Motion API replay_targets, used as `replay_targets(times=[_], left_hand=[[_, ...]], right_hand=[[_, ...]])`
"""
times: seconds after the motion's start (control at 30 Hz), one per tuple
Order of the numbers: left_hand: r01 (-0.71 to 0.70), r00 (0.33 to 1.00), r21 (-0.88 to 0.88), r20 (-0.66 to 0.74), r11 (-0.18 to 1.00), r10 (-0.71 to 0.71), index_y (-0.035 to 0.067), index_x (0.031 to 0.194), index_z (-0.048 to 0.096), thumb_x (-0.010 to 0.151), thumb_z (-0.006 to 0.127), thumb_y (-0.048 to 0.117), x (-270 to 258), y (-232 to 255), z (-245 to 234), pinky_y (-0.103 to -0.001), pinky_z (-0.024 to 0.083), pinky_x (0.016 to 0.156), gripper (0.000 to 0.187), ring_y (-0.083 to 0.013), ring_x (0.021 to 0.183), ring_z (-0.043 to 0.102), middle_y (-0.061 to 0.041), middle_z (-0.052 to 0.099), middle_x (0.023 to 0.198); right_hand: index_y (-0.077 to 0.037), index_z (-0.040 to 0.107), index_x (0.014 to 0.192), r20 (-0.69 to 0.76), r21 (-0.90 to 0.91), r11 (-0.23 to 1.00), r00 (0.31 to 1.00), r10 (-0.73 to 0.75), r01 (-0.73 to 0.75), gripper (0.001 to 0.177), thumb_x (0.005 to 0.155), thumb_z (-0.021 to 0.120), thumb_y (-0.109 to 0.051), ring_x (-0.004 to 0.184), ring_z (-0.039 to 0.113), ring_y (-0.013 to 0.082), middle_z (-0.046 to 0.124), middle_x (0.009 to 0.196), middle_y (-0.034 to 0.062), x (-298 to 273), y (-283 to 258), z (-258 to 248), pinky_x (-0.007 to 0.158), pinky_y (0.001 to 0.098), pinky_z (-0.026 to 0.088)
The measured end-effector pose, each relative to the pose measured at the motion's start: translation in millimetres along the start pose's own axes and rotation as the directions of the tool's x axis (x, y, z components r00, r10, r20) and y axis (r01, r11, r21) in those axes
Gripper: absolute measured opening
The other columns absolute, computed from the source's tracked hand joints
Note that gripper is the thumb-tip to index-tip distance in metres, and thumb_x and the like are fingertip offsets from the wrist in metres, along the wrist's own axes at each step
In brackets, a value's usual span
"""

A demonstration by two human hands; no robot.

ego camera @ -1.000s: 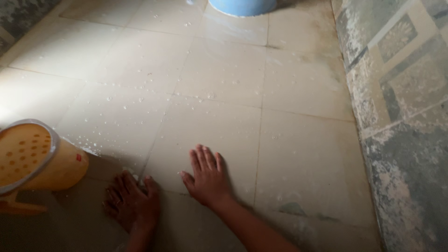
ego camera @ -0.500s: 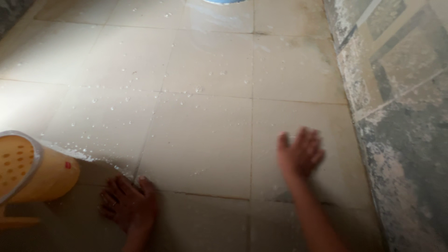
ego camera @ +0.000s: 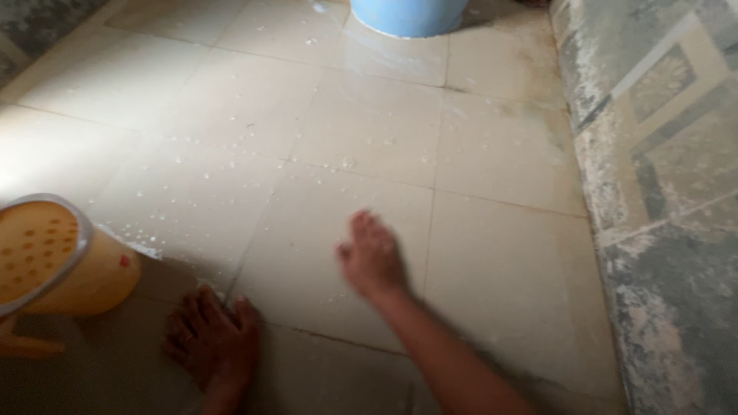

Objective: The person scrubs a tiled floor by hand using soapy water and a plastic mug to pour water from a bucket, cleaning different sections of the surface.

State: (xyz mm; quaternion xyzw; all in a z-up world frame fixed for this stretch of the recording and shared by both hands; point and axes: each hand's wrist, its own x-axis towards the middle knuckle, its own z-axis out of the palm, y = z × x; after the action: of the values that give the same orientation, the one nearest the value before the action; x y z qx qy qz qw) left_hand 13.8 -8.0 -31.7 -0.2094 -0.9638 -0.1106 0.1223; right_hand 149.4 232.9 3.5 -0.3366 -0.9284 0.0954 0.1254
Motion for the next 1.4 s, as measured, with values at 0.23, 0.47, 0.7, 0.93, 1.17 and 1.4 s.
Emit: replay_targets(times=[0.23,0.47,0.7,0.93,1.17,1.4], left_hand=[[0.022,0.999,-0.011,-0.033,1.0,-0.022,0.011,0.151,0.05,0.096,0.05,0.055,-1.9,3.9,-4.1,-0.066,0.025,0.115,0.07,-0.041,0.148,0.038,-0.015,0.044,0.161],[-0.004,0.994,0.038,-0.105,0.999,0.008,0.012,0.153,0.05,0.098,0.051,0.053,-5.9,7.2,-1.3,-0.064,0.028,0.117,0.069,-0.039,0.146,0.041,-0.014,0.047,0.16],[0.03,0.995,0.037,-0.101,0.999,-0.026,0.013,0.151,0.052,0.095,0.052,0.053,-4.1,8.5,-8.5,-0.063,0.029,0.118,0.069,-0.0383,0.147,0.041,-0.013,0.05,0.159],[0.048,0.999,-0.026,0.022,0.999,-0.047,0.013,0.154,0.044,0.096,0.046,0.056,-1.9,6.0,-6.5,-0.064,0.018,0.117,0.072,-0.0394,0.148,0.032,-0.014,0.038,0.162],[0.061,0.998,-0.029,0.02,0.998,-0.06,0.013,0.154,0.043,0.095,0.046,0.056,-1.8,4.8,-5.8,-0.062,0.018,0.121,0.073,-0.0381,0.151,0.031,-0.012,0.037,0.164],[0.061,0.998,-0.035,0.009,0.998,-0.061,0.012,0.15,0.047,0.095,0.048,0.054,-1.2,7.9,-14.9,-0.063,0.023,0.116,0.069,-0.0387,0.147,0.034,-0.013,0.042,0.162]], right_hand=[[-0.003,0.043,0.151,0.106,0.141,0.988,0.991,-0.079,0.063,0.064,0.102,0.045,-0.044,0.148,0.035,0.0357,0.04,0.159,0.0196,-48.7,-43.7,-1.0,0.12,0.0522,0.022],[-0.001,0.014,0.16,-0.04,-0.18,0.816,0.833,0.551,-0.549,0.082,0.103,0.025,-0.058,0.155,0.011,0.0295,0.013,0.169,0.0162,-1.6,107.8,-8.3,0.122,0.049,0.01],[-0.002,0.005,0.162,0.136,-0.18,0.868,0.862,0.488,-0.463,0.085,0.102,0.023,-0.06,0.157,0.003,0.0258,0.002,0.171,0.0134,78.7,78.6,27.3,0.122,0.0491,0.005],[-0.011,0.005,0.164,0.468,0.045,0.991,0.873,-0.135,0.129,0.079,0.103,0.025,-0.058,0.158,0.004,0.0259,0.001,0.172,0.0083,80.2,-91.1,11.1,0.124,0.0523,0.004],[-0.013,0.024,0.161,0.345,0.129,0.948,0.883,-0.317,0.29,0.077,0.101,0.027,-0.062,0.156,0.018,0.0243,0.023,0.169,0.0067,-15.5,-96.4,4.4,0.123,0.055,0.01],[-0.013,0.015,0.162,0.137,-0.17,0.959,0.958,0.252,-0.228,0.082,0.1,0.026,-0.065,0.155,0.01,0.0233,0.014,0.17,0.0059,11.9,45.8,-5.5,0.121,0.0522,0.006]])
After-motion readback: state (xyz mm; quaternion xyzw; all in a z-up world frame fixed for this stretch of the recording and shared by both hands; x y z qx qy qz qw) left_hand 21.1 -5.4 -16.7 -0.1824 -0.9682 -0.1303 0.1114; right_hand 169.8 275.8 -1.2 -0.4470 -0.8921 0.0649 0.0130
